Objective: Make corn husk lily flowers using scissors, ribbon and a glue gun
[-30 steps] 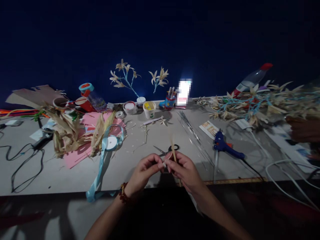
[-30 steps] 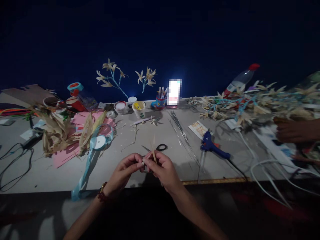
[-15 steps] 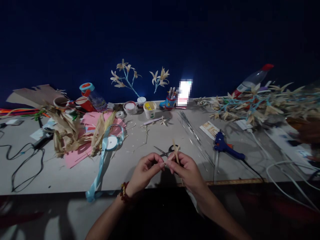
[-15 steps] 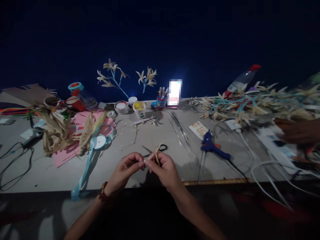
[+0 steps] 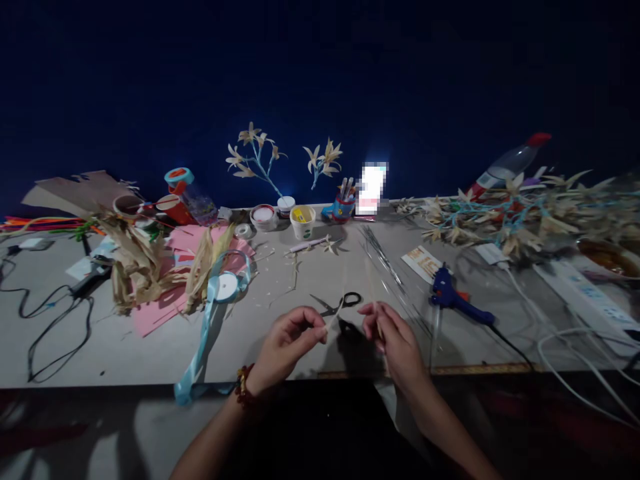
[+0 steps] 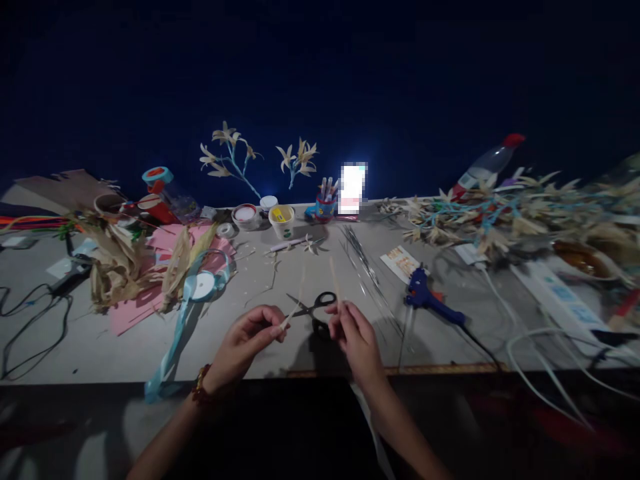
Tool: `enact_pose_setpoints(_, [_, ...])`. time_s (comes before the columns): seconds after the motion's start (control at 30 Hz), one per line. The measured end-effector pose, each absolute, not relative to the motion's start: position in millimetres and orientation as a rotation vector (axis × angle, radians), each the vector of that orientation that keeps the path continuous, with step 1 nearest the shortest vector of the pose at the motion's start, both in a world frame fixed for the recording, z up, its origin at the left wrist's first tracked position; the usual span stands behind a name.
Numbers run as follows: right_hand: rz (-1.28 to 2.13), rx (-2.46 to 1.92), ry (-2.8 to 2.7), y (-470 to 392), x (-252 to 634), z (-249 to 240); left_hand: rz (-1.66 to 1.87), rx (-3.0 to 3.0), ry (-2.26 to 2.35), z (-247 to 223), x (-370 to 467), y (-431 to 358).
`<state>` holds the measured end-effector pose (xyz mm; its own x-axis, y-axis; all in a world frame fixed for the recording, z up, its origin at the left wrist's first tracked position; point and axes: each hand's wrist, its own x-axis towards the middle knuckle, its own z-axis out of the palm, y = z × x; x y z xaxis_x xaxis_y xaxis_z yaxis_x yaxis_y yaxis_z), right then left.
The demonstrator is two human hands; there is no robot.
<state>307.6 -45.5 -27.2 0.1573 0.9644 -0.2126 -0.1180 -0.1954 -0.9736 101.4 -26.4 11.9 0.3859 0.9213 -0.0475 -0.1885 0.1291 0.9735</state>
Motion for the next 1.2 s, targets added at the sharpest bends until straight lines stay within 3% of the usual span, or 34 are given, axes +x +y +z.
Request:
enact_pose_setpoints(0.37, [1.197,-1.112,-1.734,-52,293,8,0.846,1.207,0.876,9,108,-25])
enact_pose_setpoints(0.8, [1.167,-1.246,-1.642,-48,284,-1,1.085,1.712,1.053,11,106,-27])
enact_pose_setpoints(1.2, [1.134,-1.31,-1.674,-45,284,2,1.091,1.701,1.023,10,107,-29])
